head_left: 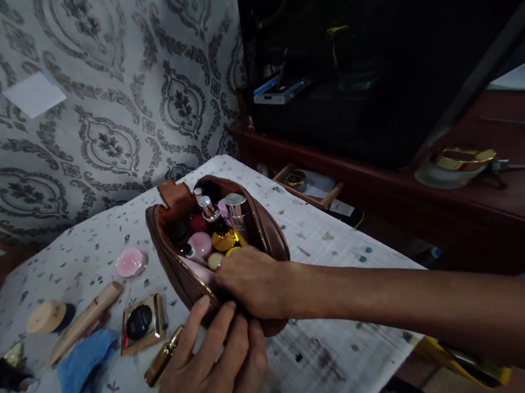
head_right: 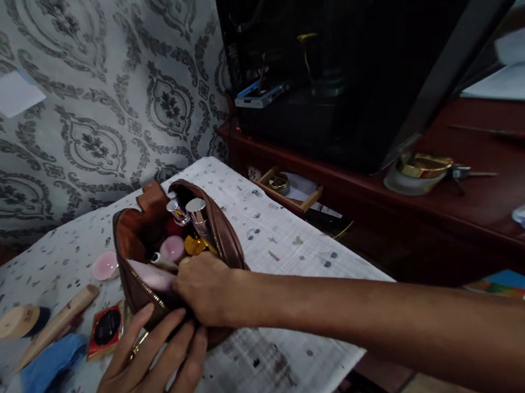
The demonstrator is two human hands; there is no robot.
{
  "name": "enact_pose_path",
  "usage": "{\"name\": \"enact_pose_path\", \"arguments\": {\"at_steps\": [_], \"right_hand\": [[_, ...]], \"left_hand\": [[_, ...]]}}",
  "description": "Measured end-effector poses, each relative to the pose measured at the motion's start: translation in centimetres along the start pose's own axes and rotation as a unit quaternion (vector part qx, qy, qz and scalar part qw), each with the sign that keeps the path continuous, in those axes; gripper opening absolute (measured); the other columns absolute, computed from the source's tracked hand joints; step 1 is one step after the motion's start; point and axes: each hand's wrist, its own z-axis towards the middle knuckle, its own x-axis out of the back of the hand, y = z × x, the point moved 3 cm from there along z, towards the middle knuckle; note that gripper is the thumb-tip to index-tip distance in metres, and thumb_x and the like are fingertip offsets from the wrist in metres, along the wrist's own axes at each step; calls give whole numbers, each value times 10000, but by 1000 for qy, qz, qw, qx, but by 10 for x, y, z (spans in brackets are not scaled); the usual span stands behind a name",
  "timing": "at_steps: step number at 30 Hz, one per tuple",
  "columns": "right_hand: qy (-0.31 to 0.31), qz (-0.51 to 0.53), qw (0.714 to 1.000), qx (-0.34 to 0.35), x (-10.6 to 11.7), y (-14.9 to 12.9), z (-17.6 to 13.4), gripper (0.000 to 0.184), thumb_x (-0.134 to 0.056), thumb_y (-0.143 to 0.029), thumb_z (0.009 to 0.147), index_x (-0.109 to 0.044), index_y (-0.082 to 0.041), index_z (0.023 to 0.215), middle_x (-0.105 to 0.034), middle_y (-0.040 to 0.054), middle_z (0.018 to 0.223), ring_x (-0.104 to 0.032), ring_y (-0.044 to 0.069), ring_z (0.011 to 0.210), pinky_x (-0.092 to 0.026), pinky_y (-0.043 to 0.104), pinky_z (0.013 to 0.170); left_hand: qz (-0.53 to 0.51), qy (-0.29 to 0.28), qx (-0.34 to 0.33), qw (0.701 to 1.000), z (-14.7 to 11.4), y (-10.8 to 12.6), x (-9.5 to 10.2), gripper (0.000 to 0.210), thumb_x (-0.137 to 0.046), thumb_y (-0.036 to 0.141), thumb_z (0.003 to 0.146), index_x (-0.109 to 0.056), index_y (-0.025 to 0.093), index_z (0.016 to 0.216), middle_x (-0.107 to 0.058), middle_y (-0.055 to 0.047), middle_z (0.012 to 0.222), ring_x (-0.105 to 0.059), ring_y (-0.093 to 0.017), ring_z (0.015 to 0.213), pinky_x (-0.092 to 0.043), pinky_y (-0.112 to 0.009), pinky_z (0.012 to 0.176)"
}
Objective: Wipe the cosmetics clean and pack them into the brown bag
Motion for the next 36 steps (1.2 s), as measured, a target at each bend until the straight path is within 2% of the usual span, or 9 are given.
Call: {"name": "enact_pose_path", "arguments": {"at_steps": [8, 10, 12, 16, 20, 24, 28, 32, 36], "right_hand": [[26, 1, 1000, -3, 4, 0, -7, 231, -590, -92, 864, -674, -53, 1075, -718, 156, 945, -695, 250, 846, -497, 318, 668], [17, -3, 1000, 19, 11, -2, -16, 186, -595, -87, 861, -689, -62, 1019, -716, 139, 898, -687, 236, 809, -484, 306, 654], [-22, -7, 999, 42, 18, -6, -25, 134, -578, -76, 874, -711, -87, 893, -705, 103, 792, -669, 205, 739, -460, 285, 628], [-103, -4, 992, 73, 26, -8, -36, 182, -604, -78, 879, -714, -116, 739, -659, 44, 644, -597, 140, 601, -378, 249, 541], [-169, 12, 981, 96, 26, -6, -27, 182, -685, -114, 836, -707, -127, 656, -587, -9, 548, -467, 101, 499, -308, 243, 491], [-251, -6, 955, 157, 20, -5, -15, 275, -629, -96, 893, -700, -104, 628, -580, -18, 560, -381, 91, 498, -324, 245, 527], [-226, -25, 951, 211, 11, -3, -9, 286, -651, -70, 877, -691, -107, 596, -569, -28, 557, -368, 93, 526, -325, 259, 584], [-216, 0, 955, 204, 3, 1, -10, 329, -658, -37, 846, -628, -122, 530, -483, -55, 502, -348, 94, 510, -310, 261, 566], [-210, 38, 959, 188, 10, 0, -10, 450, -647, 5, 832, -495, -146, 435, -349, -85, 459, -295, 84, 486, -280, 246, 524]], "left_hand": [[11, -23, -3, 1000, 2, 1, 5, 305, -411, 80, 960, -684, 84, 1095, -743, -69, 1017, -621, -224, 1096, -238, -466, 1225], [12, -28, -3, 1000, 1, 0, 6, 308, -408, 90, 967, -679, 81, 1111, -740, -73, 1042, -614, -229, 1112, -248, -472, 1219], [9, -32, -7, 999, -1, 0, 6, 308, -406, 106, 975, -676, 83, 1122, -735, -76, 1066, -606, -235, 1126, -258, -481, 1211], [-5, -41, -13, 999, -4, 0, 7, 300, -418, 115, 976, -669, 85, 1137, -722, -83, 1087, -598, -247, 1145, -282, -493, 1190], [-12, -41, -10, 999, -5, -1, 7, 300, -431, 120, 969, -663, 85, 1156, -718, -82, 1095, -590, -245, 1162, -291, -485, 1185], [-17, -33, -14, 999, -4, -2, 6, 285, -442, 118, 958, -671, 89, 1124, -722, -79, 1077, -600, -244, 1149, -293, -475, 1183], [-27, -39, -13, 999, -5, -3, 4, 289, -442, 127, 954, -670, 96, 1130, -715, -84, 1091, -600, -240, 1163, -272, -474, 1193], [-30, -38, -9, 999, -6, -4, 4, 291, -440, 127, 950, -670, 103, 1127, -719, -80, 1084, -600, -234, 1160, -259, -466, 1203], [-30, -31, -10, 999, -6, -4, 3, 287, -441, 116, 950, -673, 101, 1119, -725, -72, 1080, -605, -231, 1155, -247, -462, 1213]]}}
